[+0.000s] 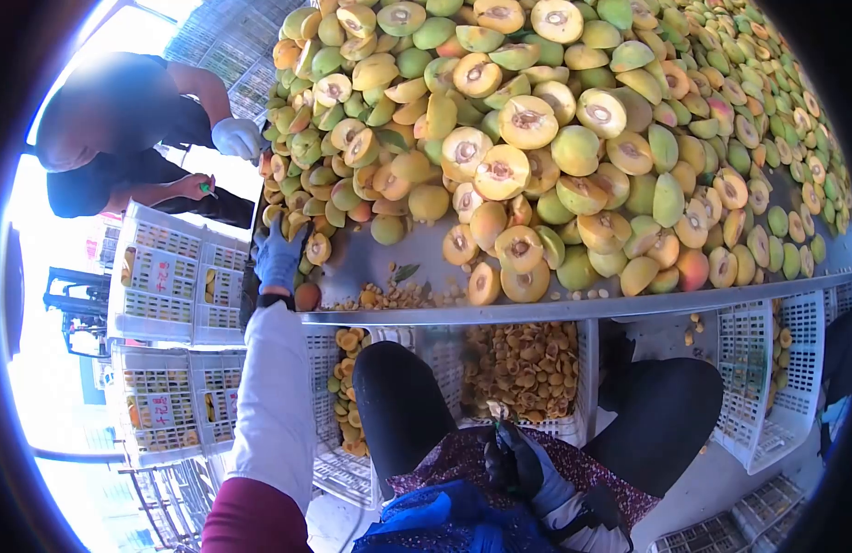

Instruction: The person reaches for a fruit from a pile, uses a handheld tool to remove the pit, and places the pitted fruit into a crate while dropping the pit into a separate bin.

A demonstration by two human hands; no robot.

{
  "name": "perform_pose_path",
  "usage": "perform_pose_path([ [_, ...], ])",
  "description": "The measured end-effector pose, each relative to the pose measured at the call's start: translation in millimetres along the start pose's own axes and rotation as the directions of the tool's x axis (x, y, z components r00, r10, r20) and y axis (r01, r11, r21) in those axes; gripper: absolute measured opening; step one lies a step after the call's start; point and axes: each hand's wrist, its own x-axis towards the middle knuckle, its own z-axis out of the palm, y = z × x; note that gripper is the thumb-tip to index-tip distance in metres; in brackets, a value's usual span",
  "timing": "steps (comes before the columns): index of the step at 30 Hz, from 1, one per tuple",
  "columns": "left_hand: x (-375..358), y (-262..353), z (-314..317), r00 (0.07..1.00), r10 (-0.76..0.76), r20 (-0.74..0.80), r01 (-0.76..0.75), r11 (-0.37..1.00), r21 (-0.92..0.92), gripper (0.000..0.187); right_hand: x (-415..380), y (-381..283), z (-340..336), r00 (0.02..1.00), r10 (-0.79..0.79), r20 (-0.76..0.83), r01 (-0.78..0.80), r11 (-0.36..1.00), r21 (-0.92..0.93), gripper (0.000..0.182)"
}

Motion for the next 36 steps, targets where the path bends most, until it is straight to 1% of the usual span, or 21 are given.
perform_pose_path([
  [3,15.3,-4.4,25.8,0.981,0.004,0.193,-0.011,0.999,0.039,0.068,9.4,2.5,-5.8,0.996,-0.016,-0.087,0.008,0.996,-0.09,0.034],
  [6,43.5,-51.8,68.5,0.939,0.34,0.055,-0.333,0.936,-0.109,0.067,13.2,-0.7,-4.8,0.99,-0.011,-0.138,-0.007,0.992,-0.126,0.033],
  [7,37.1,-57.9,76.2,0.942,0.334,-0.04,-0.336,0.933,-0.128,0.062,13.6,-0.3,-3.0,0.99,-0.004,-0.142,-0.013,0.993,-0.119,0.033],
  [11,13.9,-41.2,61.8,0.942,0.328,-0.075,-0.335,0.896,-0.292,0.052,14.9,3.0,-13.1,0.99,-0.122,-0.077,0.106,0.977,-0.187,0.037],
  [13,27.0,-51.8,72.0,0.99,0.14,-0.016,-0.125,0.817,-0.563,0.051,9.0,1.0,-4.3,0.975,-0.219,-0.051,0.195,0.938,-0.286,0.04],
  [14,28.9,-57.6,75.9,0.998,0.05,0.037,-0.012,0.738,-0.675,0.052,8.8,0.9,-5.1,0.972,-0.214,-0.095,0.177,0.936,-0.303,0.041],
  [15,4.2,-38.5,42.2,0.975,0.003,0.223,0.216,0.233,-0.948,0.052,10.1,0.3,-6.3,0.968,-0.211,-0.137,0.158,0.934,-0.321,0.042],
  [16,-14.7,-31.1,13.3,0.91,0.06,0.411,0.406,0.083,-0.91,0.053,10.6,-0.1,-5.4,0.962,-0.208,-0.177,0.139,0.931,-0.337,0.042],
  [18,-44.1,-30.1,2.9,0.84,0.392,0.377,0.49,-0.248,-0.836,0.058,6.2,-3.6,7.1,0.956,-0.223,-0.193,0.133,0.909,-0.395,0.043],
  [20,-85.0,-20.0,-18.8,0.771,0.43,0.469,0.633,-0.441,-0.636,0.061,3.5,-1.2,11.6,0.953,-0.248,-0.173,0.157,0.896,-0.415,0.042],
  [22,-119.8,-25.4,-33.8,0.702,0.587,0.404,0.709,-0.52,-0.476,0.058,2.7,3.4,9.4,0.953,-0.279,-0.117,0.211,0.89,-0.405,0.041],
  [24,-144.6,-45.6,-42.4,0.725,0.585,0.363,0.678,-0.514,-0.526,0.059,0.4,9.6,4.6,0.941,-0.296,-0.166,0.211,0.894,-0.396,0.039],
  [26,-159.3,-88.7,-32.1,0.817,0.458,0.35,0.568,-0.535,-0.626,0.055,-2.0,10.9,-1.4,0.938,-0.299,-0.177,0.213,0.897,-0.388,0.037],
  [27,-160.9,-127.6,-18.6,0.814,0.404,0.417,0.575,-0.465,-0.673,0.051,-4.1,10.6,-6.3,0.942,-0.292,-0.165,0.213,0.9,-0.38,0.036],
  [28,-158.5,-156.2,-19.8,0.724,0.533,0.438,0.646,-0.3,-0.702,0.048,-4.1,9.4,-7.7,0.946,-0.287,-0.15,0.215,0.903,-0.371,0.035],
  [29,-158.8,-170.9,-30.5,0.746,0.346,0.569,0.565,0.123,-0.816,0.049,-4.5,7.8,-4.8,0.95,-0.282,-0.135,0.217,0.905,-0.366,0.034],
  [30,-155.8,-197.2,-7.6,0.796,0.326,0.51,0.327,0.478,-0.815,0.048,-6.9,6.3,-1.1,0.953,-0.276,-0.122,0.217,0.908,-0.359,0.033],
  [32,-144.6,-236.7,18.7,0.916,0.116,0.383,0.039,0.926,-0.374,0.044,-8.5,5.6,5.2,0.969,-0.225,-0.097,0.186,0.934,-0.306,0.033],
  [34,-138.4,-193.5,-6.3,0.962,0.126,0.241,0.002,0.883,-0.47,0.043,-5.4,4.7,14.9,0.99,-0.129,-0.064,0.112,0.969,-0.219,0.033],
  [35,-133.8,-161.5,-23.6,0.978,0.121,0.17,-0.017,0.858,-0.514,0.042,-6.5,5.3,24.4,0.99,-0.133,-0.057,0.113,0.958,-0.262,0.031],
  [36,-124.8,-130.2,-37.6,0.963,0.184,0.198,-0.083,0.899,-0.431,0.042,-7.9,5.9,36.7,0.989,-0.139,-0.049,0.117,0.945,-0.305,0.03],
])
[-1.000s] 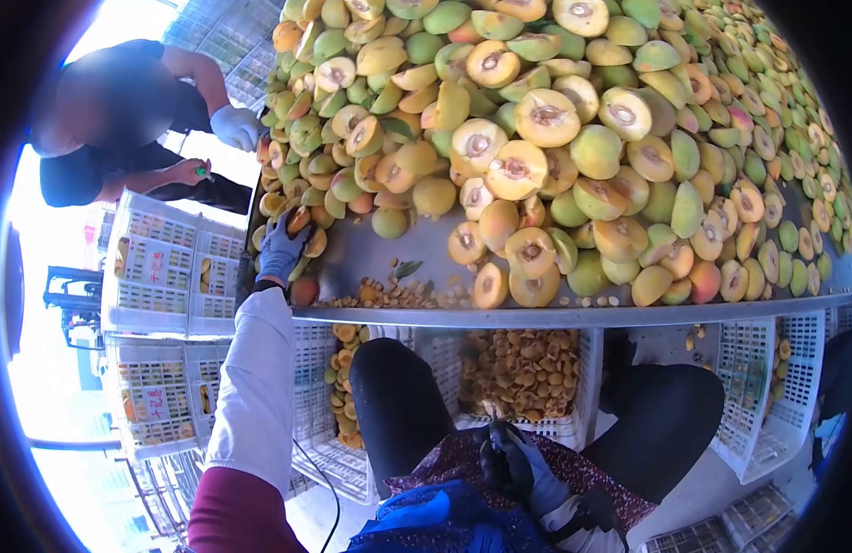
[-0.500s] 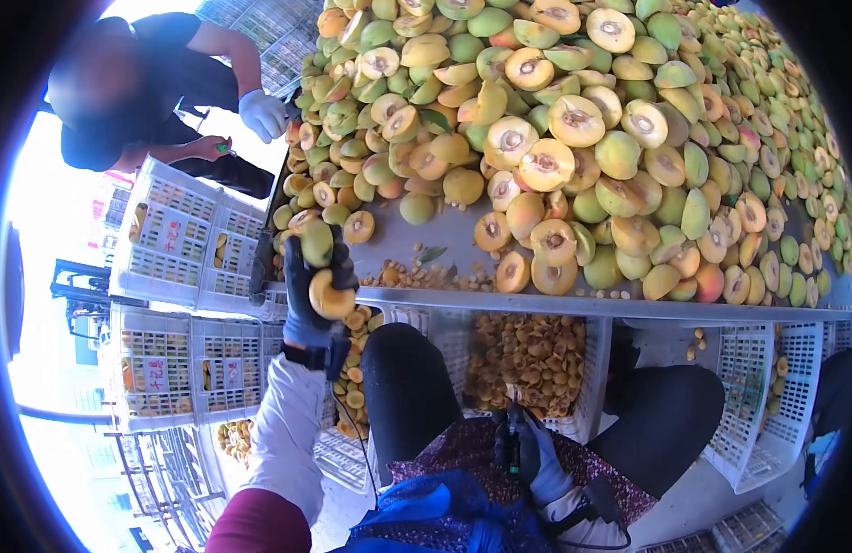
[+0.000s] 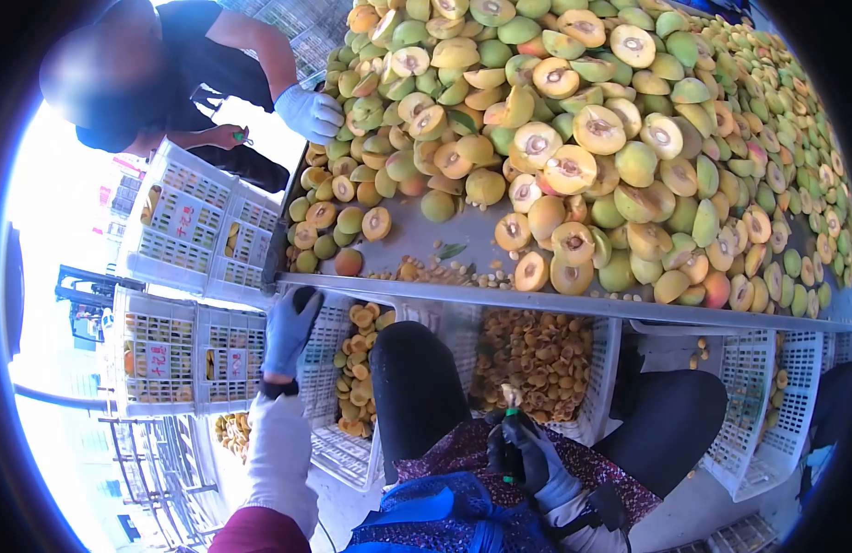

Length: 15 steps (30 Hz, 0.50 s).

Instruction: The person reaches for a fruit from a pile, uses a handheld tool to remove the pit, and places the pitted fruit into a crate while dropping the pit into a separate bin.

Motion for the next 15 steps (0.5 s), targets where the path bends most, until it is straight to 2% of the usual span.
perform_pose_path([
  [1,19.1,11.8,9.9,1.0,0.013,0.028,-0.016,0.996,0.089,0.048,-0.1,-2.6,6.2,1.0,-0.011,0.005,0.011,0.999,-0.043,0.029],
  [3,58.6,19.9,42.7,0.943,0.255,-0.212,-0.211,0.955,0.209,0.056,7.6,-0.8,1.4,1.0,-0.017,0.008,0.018,0.992,-0.125,0.034],
  [5,104.9,26.8,65.2,0.934,0.343,-0.098,-0.262,0.846,0.464,0.063,14.4,4.4,-10.0,0.999,-0.02,-0.027,0.015,0.987,-0.16,0.037],
  [7,142.2,22.8,82.9,0.973,0.228,0.039,-0.224,0.888,0.402,0.064,21.4,9.5,-25.3,0.995,-0.018,-0.093,0.004,0.989,-0.149,0.038],
  [8,156.5,19.7,87.7,0.979,0.173,0.111,-0.202,0.905,0.375,0.064,24.9,11.1,-30.5,0.996,-0.051,-0.077,0.042,0.993,-0.112,0.038],
  [9,163.4,17.3,86.9,0.967,0.218,0.131,-0.25,0.911,0.327,0.058,27.1,12.9,-35.4,0.995,-0.08,-0.061,0.076,0.994,-0.075,0.038],
  [10,163.8,13.7,88.0,0.98,0.164,0.111,-0.183,0.965,0.187,0.054,27.4,13.8,-38.2,0.993,-0.11,-0.044,0.109,0.993,-0.036,0.038],
  [12,161.4,14.0,85.6,0.995,0.055,0.088,-0.046,0.994,-0.099,0.049,29.9,6.7,-33.2,0.992,-0.051,-0.117,0.048,0.998,-0.029,0.039],
  [13,155.9,12.1,85.8,0.995,0.031,0.096,-0.001,0.955,-0.295,0.046,30.6,6.0,-31.3,0.988,-0.017,-0.152,0.013,1.0,-0.024,0.039],
  [15,135.7,1.9,87.1,0.992,-0.024,0.123,0.098,0.758,-0.645,0.042,35.5,18.4,-42.5,0.993,-0.107,-0.051,0.107,0.994,-0.006,0.038],
])
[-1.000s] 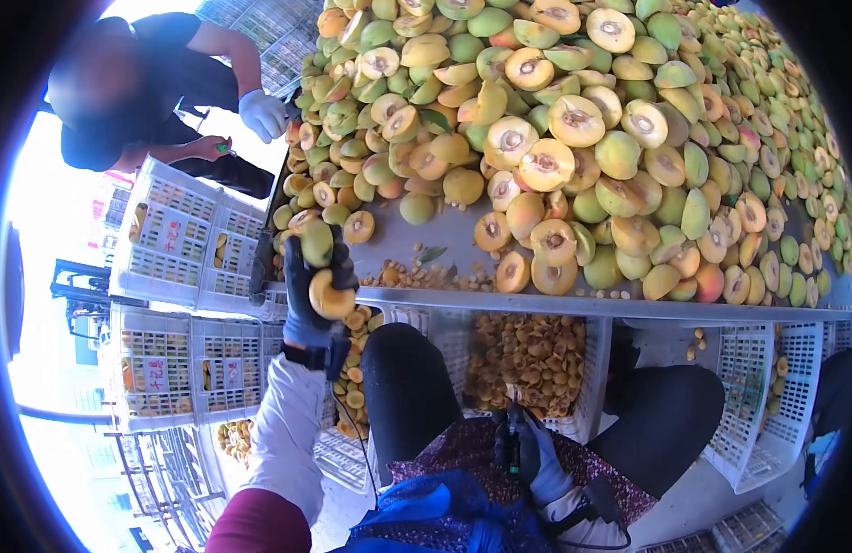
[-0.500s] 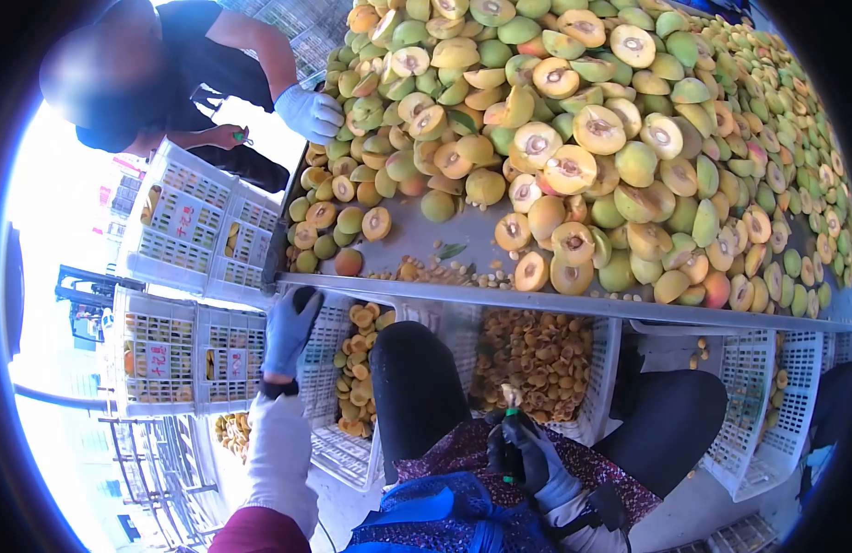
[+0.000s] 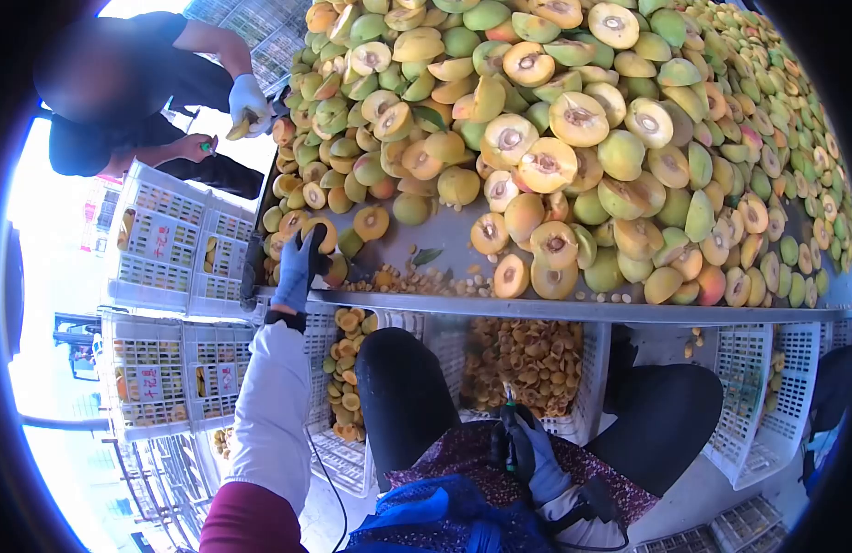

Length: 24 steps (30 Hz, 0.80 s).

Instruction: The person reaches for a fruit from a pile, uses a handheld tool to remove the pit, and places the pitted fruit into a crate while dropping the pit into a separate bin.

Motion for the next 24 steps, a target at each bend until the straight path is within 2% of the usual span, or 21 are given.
perform_pose_path([
  [1,-12.1,-5.6,-1.1,1.0,-0.031,-0.001,0.03,0.978,-0.208,0.043,0.4,5.7,-6.0,0.998,-0.046,0.048,0.045,0.999,0.012,0.037],
  [2,-34.9,15.6,1.5,0.985,-0.168,-0.047,0.154,0.965,-0.211,0.04,-1.8,4.7,-5.3,1.0,-0.012,0.026,0.012,1.0,0.018,0.036],
  [4,-66.8,36.7,-0.7,0.99,-0.134,-0.029,0.122,0.956,-0.265,0.041,-4.2,-0.3,-0.4,0.999,0.044,-0.018,-0.044,0.998,0.036,0.034],
  [5,-77.6,39.2,-2.4,0.993,-0.118,-0.021,0.107,0.951,-0.292,0.041,-5.0,-0.8,-1.1,0.999,0.024,-0.027,-0.024,0.999,0.028,0.034],
  [6,-75.8,21.6,-12.2,0.989,0.135,-0.061,-0.137,0.99,-0.032,0.039,-5.5,-1.3,-2.4,0.999,0.005,-0.035,-0.004,1.0,0.02,0.034],
  [7,-76.0,17.5,-22.4,0.973,0.209,-0.1,-0.185,0.961,0.207,0.038,-5.8,-1.4,-2.9,0.999,-0.016,-0.042,0.016,1.0,0.013,0.034],
  [9,-78.3,19.9,-35.5,0.923,0.367,-0.116,-0.214,0.739,0.639,0.034,-10.2,-4.8,1.0,0.996,-0.03,-0.081,0.024,0.997,-0.067,0.036],
  [10,-79.1,22.6,-40.3,0.932,0.343,-0.121,-0.139,0.641,0.755,0.029,-11.7,-6.3,2.1,0.994,-0.04,-0.101,0.029,0.994,-0.109,0.037],
  [12,-85.5,34.5,-36.2,0.971,0.228,-0.076,-0.177,0.893,0.413,0.029,-3.1,4.6,-7.8,0.997,-0.009,-0.074,0.007,1.0,-0.021,0.038],
  [13,-91.3,41.7,-31.0,0.984,0.174,-0.027,-0.164,0.964,0.209,0.028,-1.9,10.7,-14.3,0.998,0.007,-0.067,-0.005,1.0,0.025,0.038],
  [14,-115.9,73.1,-9.2,0.973,0.213,0.091,-0.221,0.971,0.09,0.029,-6.9,10.2,-8.4,1.0,-0.005,-0.021,0.007,0.997,0.075,0.038],
  [15,-136.4,82.8,13.1,0.98,0.114,0.162,-0.103,0.992,-0.075,0.031,-9.4,3.4,6.3,0.999,-0.024,0.024,0.02,0.992,0.122,0.039],
  [16,-157.4,90.1,30.9,0.95,0.096,0.298,-0.064,0.991,-0.114,0.033,-10.9,-6.5,21.3,0.996,-0.053,0.069,0.041,0.985,0.167,0.039],
  [17,-176.8,94.0,50.1,0.922,0.034,0.385,0.019,0.991,-0.134,0.033,-18.4,-17.0,38.6,0.989,-0.119,0.091,0.106,0.985,0.135,0.035],
  [19,-213.8,102.0,85.6,0.889,0.055,0.454,0.086,0.955,-0.285,0.024,-35.7,-37.7,70.0,0.96,-0.244,0.137,0.235,0.969,0.074,0.028],
  [20,-228.2,108.9,98.4,0.872,0.031,0.489,0.105,0.963,-0.249,0.021,-37.9,-43.3,73.8,0.964,-0.228,0.14,0.225,0.974,0.034,0.027],
  [22,-252.4,102.1,116.3,0.867,0.061,0.494,0.105,0.947,-0.302,0.022,-40.3,-49.9,78.7,0.969,-0.189,0.161,0.198,0.979,-0.042,0.029],
  [23,-260.6,99.2,120.6,0.852,-0.048,0.522,0.278,0.885,-0.373,0.022,-37.2,-50.7,71.9,0.979,-0.082,0.185,0.084,0.996,-0.001,0.031],
  [24,-265.5,89.7,122.9,0.864,-0.021,0.502,0.25,0.885,-0.392,0.024,-31.3,-50.8,59.0,0.977,0.02,0.214,-0.028,0.999,0.035,0.033],
])
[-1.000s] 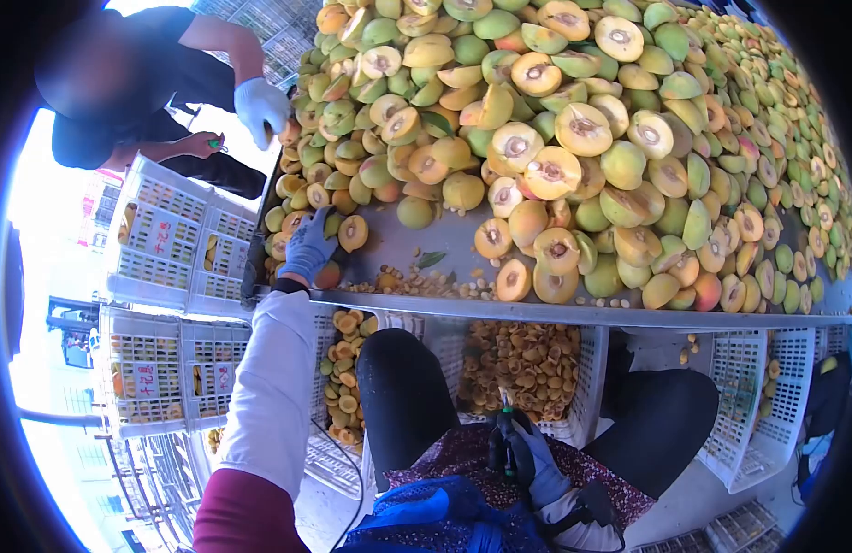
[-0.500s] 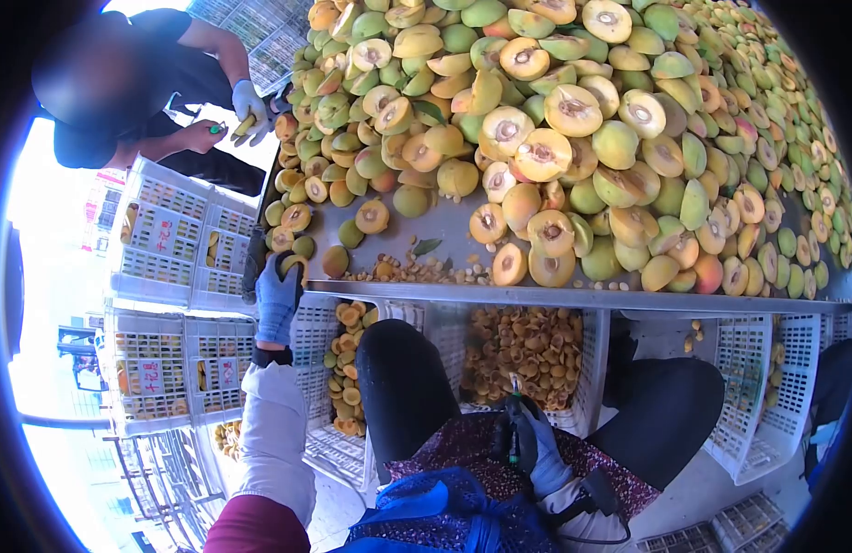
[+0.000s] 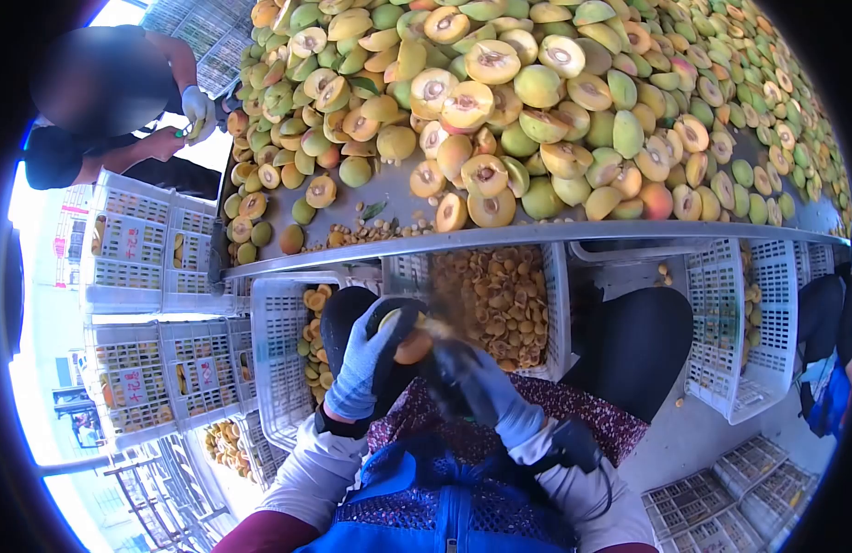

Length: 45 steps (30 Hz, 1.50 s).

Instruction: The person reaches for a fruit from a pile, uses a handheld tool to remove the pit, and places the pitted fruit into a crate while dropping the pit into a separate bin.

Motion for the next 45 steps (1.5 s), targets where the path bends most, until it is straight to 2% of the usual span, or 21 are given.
perform_pose_path([
  [2,-11.3,-10.0,1.3,0.999,0.036,0.033,-0.038,0.997,0.061,0.026,-2.0,2.2,-4.7,0.994,0.105,-0.011,-0.103,0.988,0.118,0.045],
  [5,-24.9,-22.3,0.0,0.993,0.1,0.065,-0.115,0.944,0.31,0.028,-17.1,15.9,6.7,0.996,0.089,-0.009,-0.089,0.996,-0.004,0.039],
  [6,-27.5,-19.2,2.9,0.992,0.103,0.067,-0.12,0.926,0.357,0.025,-5.3,41.3,0.9,0.975,-0.066,-0.212,0.074,0.997,0.029,0.031],
  [8,-25.9,-23.6,4.0,0.982,0.182,0.056,-0.188,0.876,0.444,0.027,-6.7,47.3,-16.7,0.989,-0.137,-0.056,0.132,0.987,-0.087,0.03],
  [10,-25.8,-31.0,1.2,0.991,0.135,0.008,-0.125,0.892,0.434,0.024,-14.2,27.0,-15.9,0.999,-0.034,0.015,0.037,0.963,-0.266,0.038],
  [11,-26.9,-32.4,0.3,0.994,0.108,-0.018,-0.09,0.9,0.426,0.023,-16.9,31.6,-19.3,0.978,-0.207,-0.002,0.192,0.91,-0.366,0.038],
  [12,-28.5,-31.2,-0.6,0.998,0.005,-0.061,0.011,0.968,0.251,0.022,-18.4,38.8,-23.9,0.927,-0.375,0.0,0.332,0.821,-0.465,0.038],
  [13,-30.6,-32.4,0.1,0.998,0.046,-0.048,-0.034,0.975,0.219,0.023,-19.4,43.3,-26.5,0.848,-0.53,0.022,0.45,0.698,-0.558,0.038],
  [14,-33.8,-34.3,0.7,0.996,0.086,-0.04,-0.077,0.979,0.187,0.024,-15.2,38.9,-25.9,0.722,-0.677,0.144,0.492,0.355,-0.794,0.026],
  [17,-45.8,-22.0,14.1,0.981,0.191,-0.046,-0.173,0.952,0.253,0.027,-32.7,24.5,0.1,0.828,-0.521,0.207,0.284,0.072,-0.956,0.025],
  [23,-47.4,-32.8,8.9,0.917,0.394,0.059,-0.364,0.77,0.524,0.022,-40.0,29.1,8.4,0.859,-0.482,0.172,0.233,0.069,-0.97,0.022],
  [24,-50.1,-29.9,11.2,0.943,0.331,0.022,-0.298,0.816,0.495,0.022,-41.8,32.2,8.1,0.868,-0.467,0.169,0.236,0.088,-0.968,0.022],
  [26,-56.0,-16.1,20.3,0.979,0.199,-0.049,-0.16,0.89,0.427,0.021,-44.6,37.2,10.0,0.836,-0.515,0.189,0.332,0.202,-0.921,0.022],
  [30,-58.9,-10.7,28.6,0.959,0.283,-0.022,-0.227,0.811,0.539,0.021,-42.4,54.4,2.5,0.774,-0.6,0.201,0.462,0.319,-0.828,0.019],
  [32,-58.7,-12.9,28.4,0.951,0.308,-0.002,-0.259,0.802,0.538,0.022,-44.0,58.8,-0.1,0.943,-0.333,-0.012,0.284,0.823,-0.491,0.021],
  [34,-57.0,-8.4,28.6,0.902,0.422,0.089,-0.397,0.73,0.556,0.024,-48.8,56.5,0.0,0.999,-0.043,0.031,0.046,0.989,-0.137,0.027],
  [37,-50.5,-12.9,25.9,0.888,0.433,0.156,-0.453,0.766,0.456,0.029,-51.6,44.8,2.3,0.914,0.164,0.371,-0.259,0.94,0.223,0.037],
  [39,-48.4,-14.3,28.5,0.921,0.356,0.155,-0.388,0.858,0.336,0.032,-40.4,55.5,-2.2,0.768,0.118,0.63,-0.507,0.713,0.484,0.044],
  [42,-48.8,-20.7,36.8,0.961,0.226,0.158,-0.252,0.953,0.167,0.036,-39.7,60.8,-9.4,0.771,0.145,0.62,-0.552,0.637,0.538,0.045],
  [43,-50.3,-35.0,34.9,0.945,0.321,0.059,-0.324,0.899,0.294,0.033,-38.5,60.5,-12.2,0.776,0.162,0.61,-0.557,0.631,0.54,0.045],
  [45,-55.7,-62.0,30.3,0.844,0.527,-0.101,-0.392,0.734,0.554,0.03,-36.3,49.9,-11.7,0.72,-0.033,0.693,-0.516,0.642,0.567,0.045],
])
